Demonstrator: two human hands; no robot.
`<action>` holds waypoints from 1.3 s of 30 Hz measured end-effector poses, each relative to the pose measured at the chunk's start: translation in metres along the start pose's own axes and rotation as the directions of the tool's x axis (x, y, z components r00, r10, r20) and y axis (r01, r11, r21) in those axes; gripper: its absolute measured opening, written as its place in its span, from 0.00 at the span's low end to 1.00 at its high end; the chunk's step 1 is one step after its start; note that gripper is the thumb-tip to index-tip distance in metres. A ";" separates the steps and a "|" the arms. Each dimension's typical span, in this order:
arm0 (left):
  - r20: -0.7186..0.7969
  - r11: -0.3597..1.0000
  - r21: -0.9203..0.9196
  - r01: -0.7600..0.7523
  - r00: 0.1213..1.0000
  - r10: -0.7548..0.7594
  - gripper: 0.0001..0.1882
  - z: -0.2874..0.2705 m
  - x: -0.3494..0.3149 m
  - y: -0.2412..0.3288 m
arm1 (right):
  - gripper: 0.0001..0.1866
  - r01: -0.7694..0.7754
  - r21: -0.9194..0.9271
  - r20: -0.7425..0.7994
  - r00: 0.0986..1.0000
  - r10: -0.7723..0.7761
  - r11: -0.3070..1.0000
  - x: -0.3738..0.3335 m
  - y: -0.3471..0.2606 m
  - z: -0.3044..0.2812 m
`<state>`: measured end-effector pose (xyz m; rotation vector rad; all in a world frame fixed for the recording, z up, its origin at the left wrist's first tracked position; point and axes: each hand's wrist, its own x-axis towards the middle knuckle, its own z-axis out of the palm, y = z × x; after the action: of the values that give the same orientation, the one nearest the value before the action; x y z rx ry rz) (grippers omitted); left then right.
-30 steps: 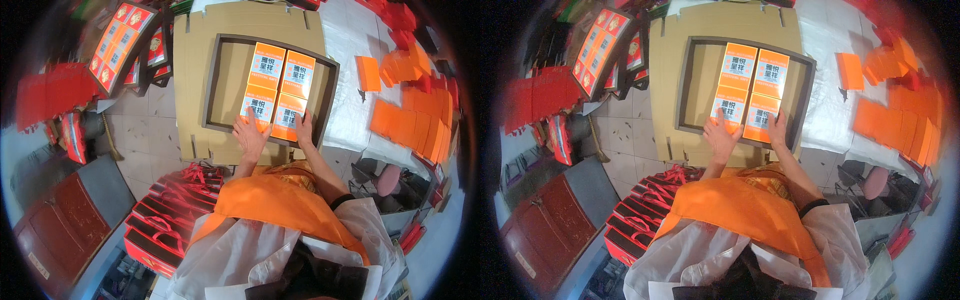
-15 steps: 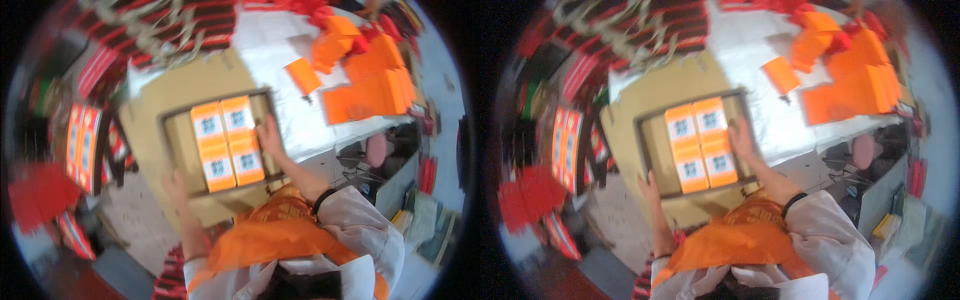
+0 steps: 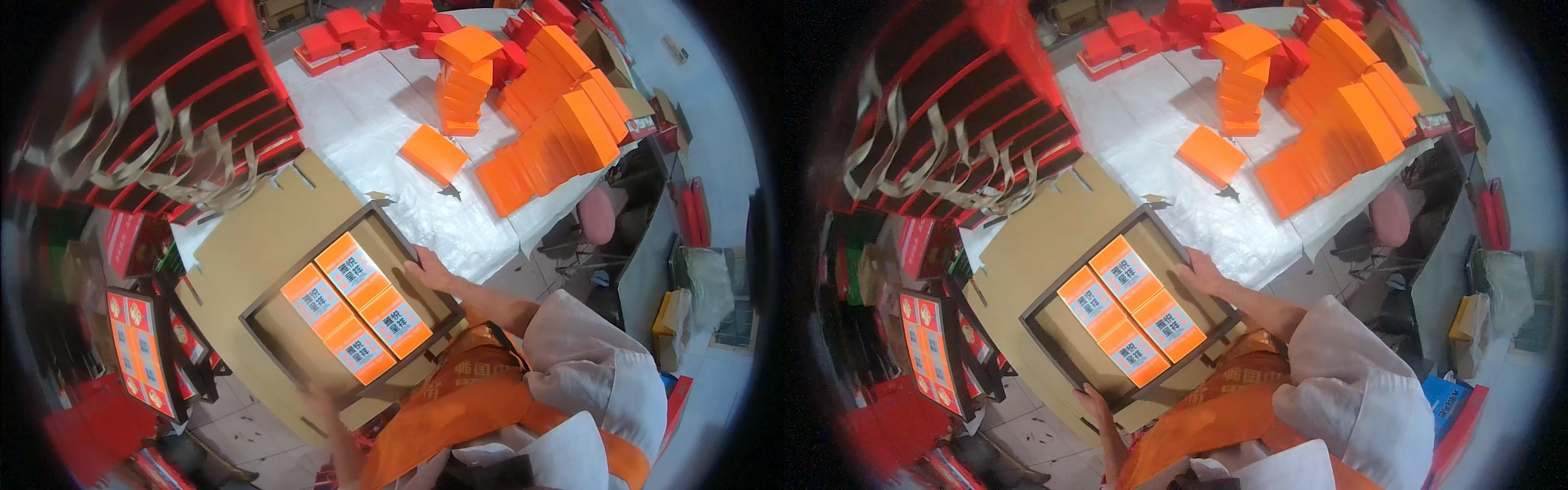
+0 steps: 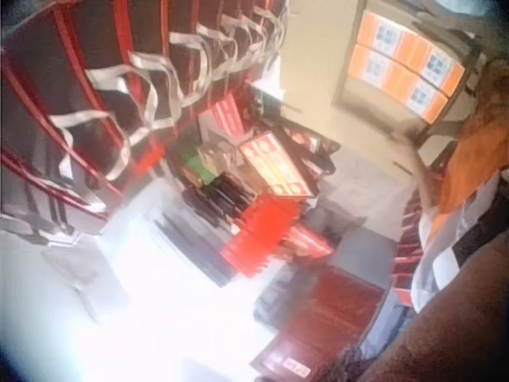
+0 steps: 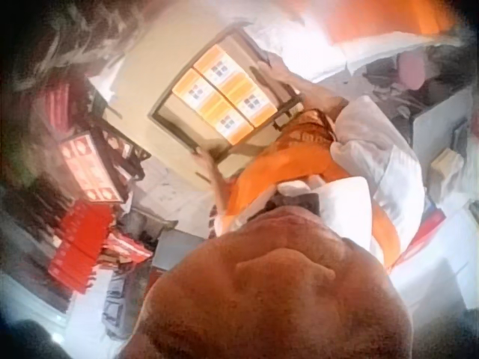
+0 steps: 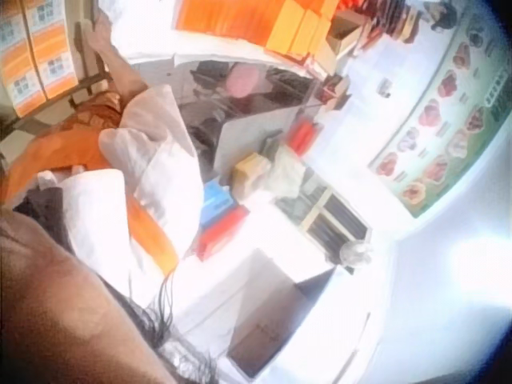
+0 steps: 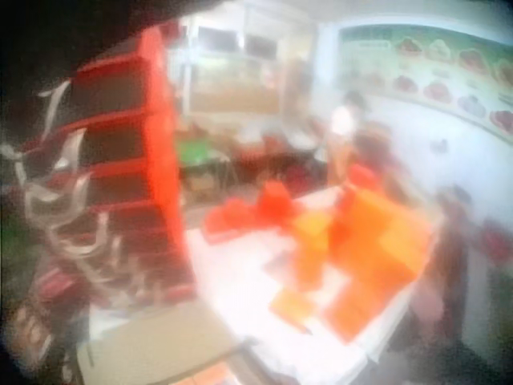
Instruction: The person assembles gift boxes by placing small orange and red packets into a cardboard tray. They arrange the packets in a grid pattern, then cover the tray with a cardboard lid and secure it with a black strap. The process is repeated for multiple boxes in a warehouse setting.
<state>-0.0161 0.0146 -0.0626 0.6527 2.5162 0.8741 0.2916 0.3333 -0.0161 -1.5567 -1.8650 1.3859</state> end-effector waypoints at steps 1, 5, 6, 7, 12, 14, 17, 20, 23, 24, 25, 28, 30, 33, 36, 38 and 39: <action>0.052 0.996 -0.002 0.090 0.995 -0.090 0.26 -0.006 -0.002 0.013 | 0.23 0.010 0.080 0.066 0.998 -0.015 0.997 0.007 0.004 -0.008; -0.205 0.922 0.384 0.047 0.978 0.035 0.30 0.000 -0.003 0.091 | 0.21 0.030 0.125 -0.419 0.908 0.025 0.992 0.080 0.045 -0.080; -0.265 0.935 0.355 -0.026 0.956 0.128 0.29 0.006 -0.001 0.103 | 0.21 0.035 0.234 -0.487 0.869 0.086 0.972 0.102 0.026 -0.116; -0.323 0.940 0.325 -0.107 0.921 0.217 0.29 0.017 0.003 0.120 | 0.23 0.020 0.294 -0.500 0.855 0.136 0.956 0.124 0.026 -0.154; 0.011 0.933 -0.136 -0.334 0.941 0.338 0.24 0.146 0.028 0.341 | 0.28 0.294 0.557 -0.702 0.667 0.251 0.776 0.227 0.121 -0.252; 0.153 0.848 -0.306 -0.433 0.857 0.492 0.24 0.222 0.042 0.412 | 0.30 0.291 0.666 -0.627 0.717 0.304 0.687 0.250 0.126 -0.260; 0.394 0.748 -0.622 -0.232 0.733 0.555 0.25 0.325 0.067 0.523 | 0.32 0.262 0.783 -0.516 0.779 0.356 0.564 0.278 0.115 -0.276; 0.619 0.738 -0.673 0.045 0.581 0.529 0.27 0.410 0.099 0.578 | 0.28 0.209 0.719 -0.485 0.834 0.263 0.663 0.281 0.107 -0.284; 0.781 0.711 -0.615 0.340 0.388 0.490 0.30 0.457 0.116 0.596 | 0.22 0.135 0.550 -0.442 0.884 0.150 0.824 0.265 0.056 -0.275; 0.782 0.698 -0.611 0.373 0.421 0.460 0.30 0.465 0.111 0.596 | 0.20 0.110 0.615 -0.397 0.899 0.186 0.781 0.257 0.049 -0.276; 0.787 0.687 -0.604 0.404 0.437 0.436 0.29 0.470 0.101 0.595 | 0.18 0.085 0.676 -0.361 0.904 0.228 0.732 0.250 0.043 -0.280; 0.790 0.649 -0.597 0.472 0.489 0.371 0.25 0.461 0.080 0.583 | 0.17 0.194 0.809 -0.386 0.887 0.253 0.554 0.244 0.074 -0.266; 0.756 0.648 -0.628 0.432 0.537 0.375 0.23 0.448 0.094 0.549 | 0.22 -0.006 0.889 -0.177 0.917 0.357 0.458 0.240 0.058 -0.248; 0.726 0.581 -0.671 0.461 0.565 0.391 0.20 0.413 0.090 0.523 | 0.26 -0.290 0.843 0.026 0.863 0.504 0.454 0.227 0.048 -0.223; 0.713 0.735 -0.591 0.333 0.641 0.283 0.22 0.373 0.086 0.486 | 0.27 -0.254 0.817 -0.001 0.897 0.441 0.517 0.221 0.057 -0.178; 0.647 0.905 -0.411 0.110 0.734 0.205 0.24 0.345 0.092 0.463 | 0.27 -0.244 0.640 0.011 0.951 0.309 0.729 0.210 0.043 -0.159; 0.597 0.865 -0.492 0.095 0.761 0.256 0.22 0.335 0.096 0.454 | 0.28 -0.214 0.533 0.026 0.971 0.236 0.819 0.207 0.035 -0.151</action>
<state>0.2087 0.5397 -0.0295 0.7321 1.5579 1.0510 0.3558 0.5828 -0.0392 -1.5159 -1.1393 1.7677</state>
